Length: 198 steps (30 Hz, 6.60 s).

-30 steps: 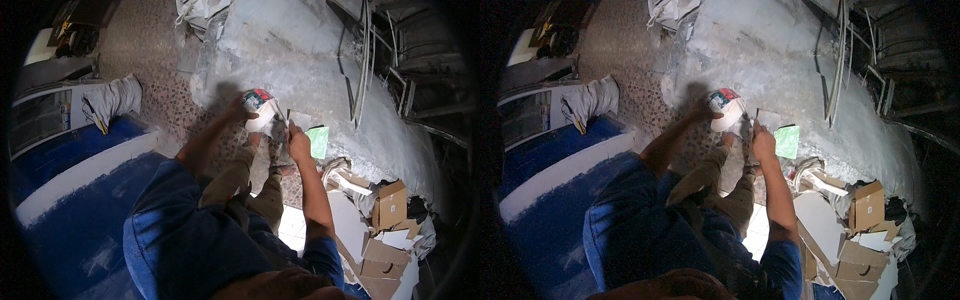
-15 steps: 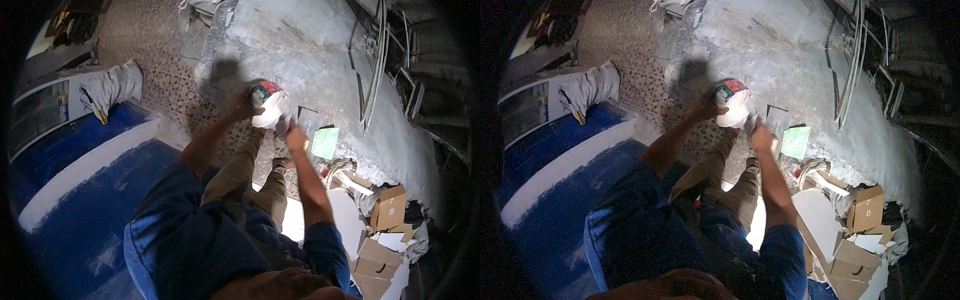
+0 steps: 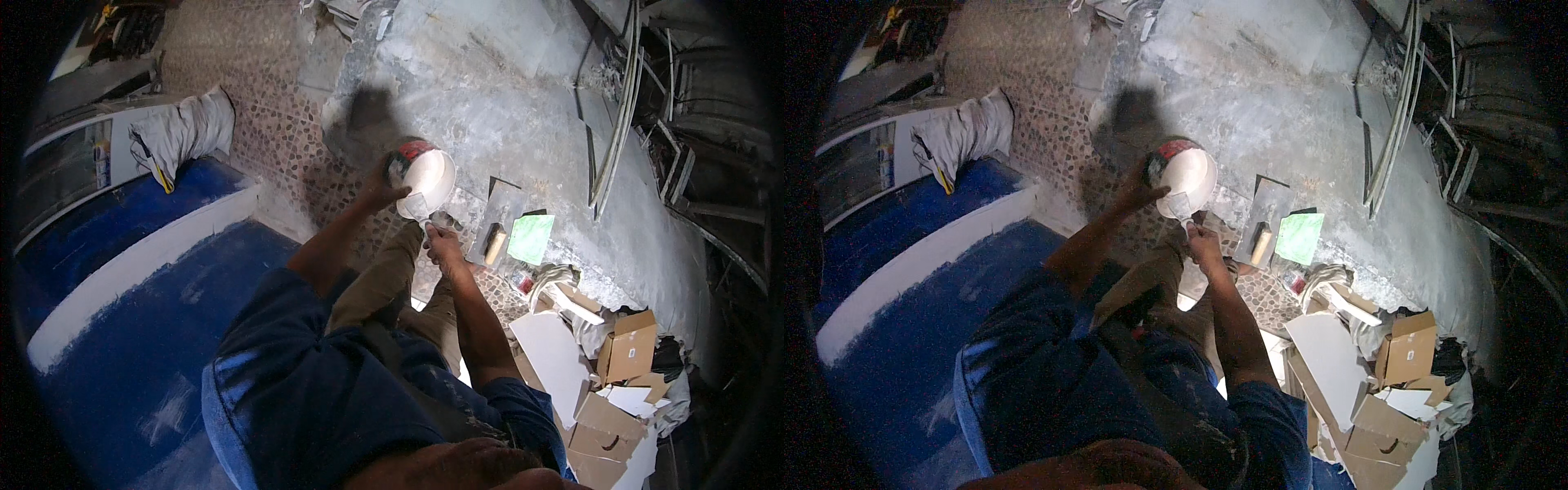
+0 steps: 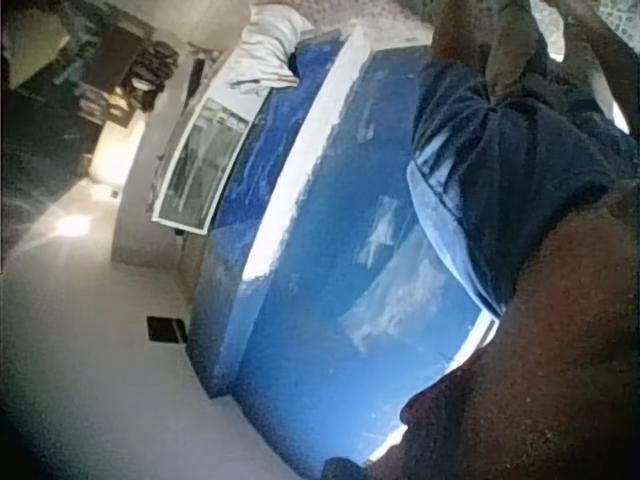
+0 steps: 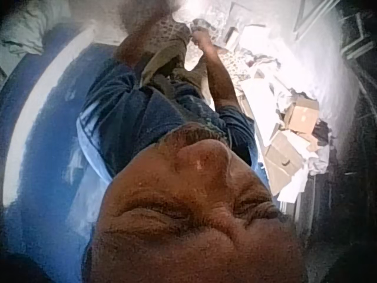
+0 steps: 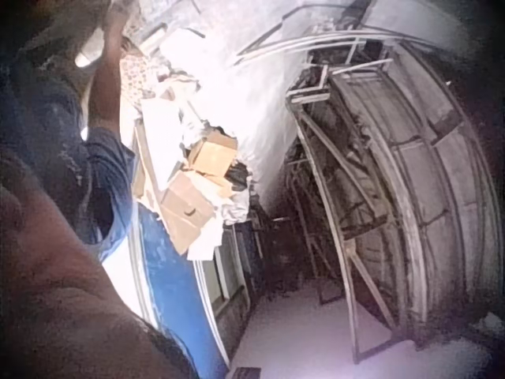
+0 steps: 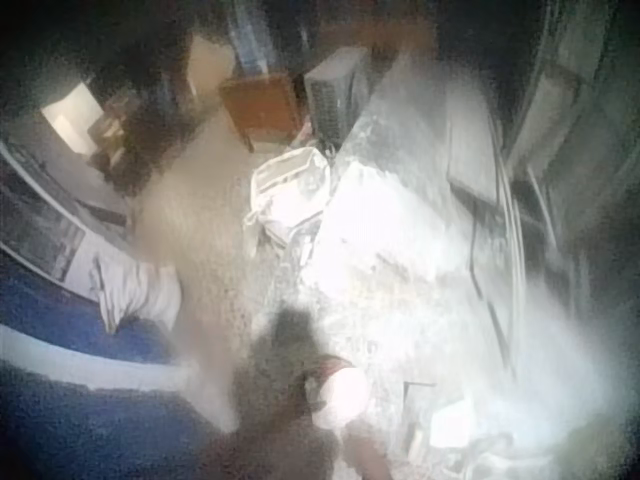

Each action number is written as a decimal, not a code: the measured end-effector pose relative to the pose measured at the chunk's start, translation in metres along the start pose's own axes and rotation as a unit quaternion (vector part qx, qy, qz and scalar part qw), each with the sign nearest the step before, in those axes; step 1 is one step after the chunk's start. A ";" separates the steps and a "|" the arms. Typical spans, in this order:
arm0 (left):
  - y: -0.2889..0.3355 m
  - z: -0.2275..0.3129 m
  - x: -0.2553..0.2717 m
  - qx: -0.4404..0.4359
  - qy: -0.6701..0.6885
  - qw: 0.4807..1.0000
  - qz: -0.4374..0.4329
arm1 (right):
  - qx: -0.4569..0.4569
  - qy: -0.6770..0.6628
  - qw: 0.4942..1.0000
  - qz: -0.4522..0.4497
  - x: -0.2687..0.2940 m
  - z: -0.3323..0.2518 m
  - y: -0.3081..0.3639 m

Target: The person scoops a white powder from a bag into a bucket and stirs it with a putty knife. They continue mixing the contents of the bucket while holding it, then place the bucket down and walk to another area.

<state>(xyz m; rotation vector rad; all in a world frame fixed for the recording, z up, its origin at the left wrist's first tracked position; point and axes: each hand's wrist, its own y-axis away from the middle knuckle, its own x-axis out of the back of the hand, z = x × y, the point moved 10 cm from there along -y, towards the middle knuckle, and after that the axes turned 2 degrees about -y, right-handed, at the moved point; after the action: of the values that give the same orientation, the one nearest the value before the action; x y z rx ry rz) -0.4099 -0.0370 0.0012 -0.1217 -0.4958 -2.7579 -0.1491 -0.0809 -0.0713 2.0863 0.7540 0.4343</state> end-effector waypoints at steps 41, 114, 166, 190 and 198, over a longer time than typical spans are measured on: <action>0.010 0.071 0.004 -0.125 -0.338 0.919 0.157 | 0.178 0.231 0.950 0.111 0.037 -0.105 0.018; -0.038 0.063 0.014 -0.075 -0.240 0.956 0.151 | 0.081 0.386 0.913 0.102 0.058 -0.164 0.021; -0.079 0.064 -0.030 -0.010 -0.352 0.904 -0.242 | 0.113 0.521 0.842 0.084 0.042 -0.167 0.028; -0.078 0.047 -0.013 0.064 -0.199 0.976 -0.062 | 0.064 0.351 0.924 0.135 0.092 -0.218 0.040; -0.074 0.074 -0.008 0.079 -0.269 0.957 -0.073 | 0.118 0.427 0.890 0.105 0.090 -0.170 0.016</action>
<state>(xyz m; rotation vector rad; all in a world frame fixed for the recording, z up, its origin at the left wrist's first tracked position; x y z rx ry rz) -0.4260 0.0571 0.0456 -0.8406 -0.8916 -2.7929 -0.1679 0.0738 0.0424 2.1779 1.1126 1.5073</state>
